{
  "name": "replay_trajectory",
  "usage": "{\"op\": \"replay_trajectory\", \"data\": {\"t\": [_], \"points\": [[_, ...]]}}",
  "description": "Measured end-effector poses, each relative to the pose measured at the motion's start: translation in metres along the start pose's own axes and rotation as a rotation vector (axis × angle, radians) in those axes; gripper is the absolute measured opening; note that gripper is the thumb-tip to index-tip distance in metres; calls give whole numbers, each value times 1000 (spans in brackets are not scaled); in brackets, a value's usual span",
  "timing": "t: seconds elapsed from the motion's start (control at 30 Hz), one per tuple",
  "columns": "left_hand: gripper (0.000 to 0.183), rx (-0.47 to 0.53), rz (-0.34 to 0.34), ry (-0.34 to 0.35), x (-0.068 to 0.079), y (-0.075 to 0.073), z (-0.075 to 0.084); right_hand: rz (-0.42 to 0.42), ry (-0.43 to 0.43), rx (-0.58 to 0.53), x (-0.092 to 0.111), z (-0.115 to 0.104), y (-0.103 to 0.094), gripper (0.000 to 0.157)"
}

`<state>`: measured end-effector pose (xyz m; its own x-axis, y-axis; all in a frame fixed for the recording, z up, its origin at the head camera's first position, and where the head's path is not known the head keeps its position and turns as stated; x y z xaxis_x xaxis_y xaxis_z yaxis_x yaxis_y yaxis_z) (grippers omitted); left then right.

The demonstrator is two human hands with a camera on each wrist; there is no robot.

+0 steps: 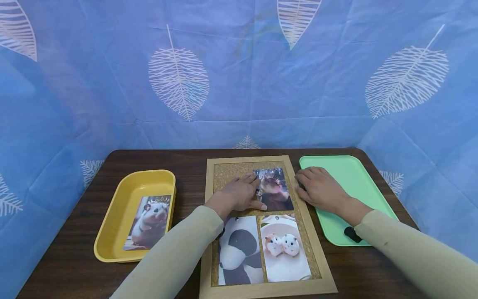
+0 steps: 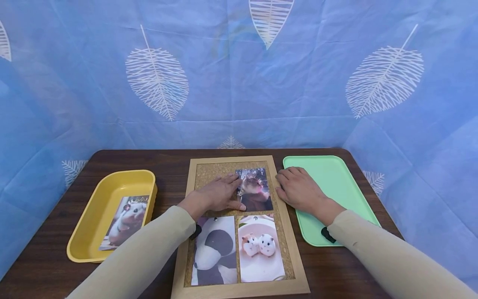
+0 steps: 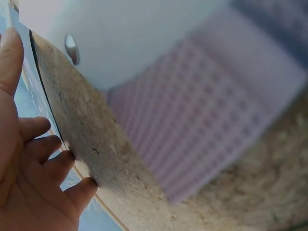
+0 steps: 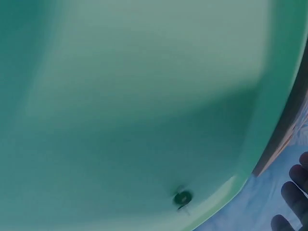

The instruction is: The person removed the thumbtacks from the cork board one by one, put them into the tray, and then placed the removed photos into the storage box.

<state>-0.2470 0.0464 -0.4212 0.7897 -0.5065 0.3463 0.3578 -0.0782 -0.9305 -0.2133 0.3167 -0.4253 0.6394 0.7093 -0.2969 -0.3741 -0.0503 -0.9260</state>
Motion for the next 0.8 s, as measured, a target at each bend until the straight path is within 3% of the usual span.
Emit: {"op": "replay_trajectory", "data": {"t": [0.17,0.33,0.5,0.6,0.67,0.8], "points": [[78,20,57,-9,-1,-1,-1,-34,9,-64,-6,-10,1,42],[51,188,145,-49,-1,-9,-4,-62,19,-112,-9,-18,0,44],[40,490,202,-97,-1,-19,-12,-115,54,-155,-13,-27,0,46],[39,685,192,-146,-1,-21,-18,-154,65,-173,-14,-30,0,50],[36,825,171,-179,0,-21,-20,-173,67,-183,-14,-32,-1,52],[32,1235,29,-212,-2,-18,-24,-204,82,-211,-13,-34,0,60]]}}
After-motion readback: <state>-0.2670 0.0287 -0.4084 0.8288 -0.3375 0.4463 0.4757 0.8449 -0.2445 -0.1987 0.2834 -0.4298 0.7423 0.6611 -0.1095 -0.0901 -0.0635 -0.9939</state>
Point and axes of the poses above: each hand's wrist, its own x-axis away from the middle knuckle, its own y-axis out of the palm, z = x × y, the point moved 2 cm from there along -x, towards the middle knuckle, and after that the axes turned 9 degrees about -y, right-handed, at the moved point
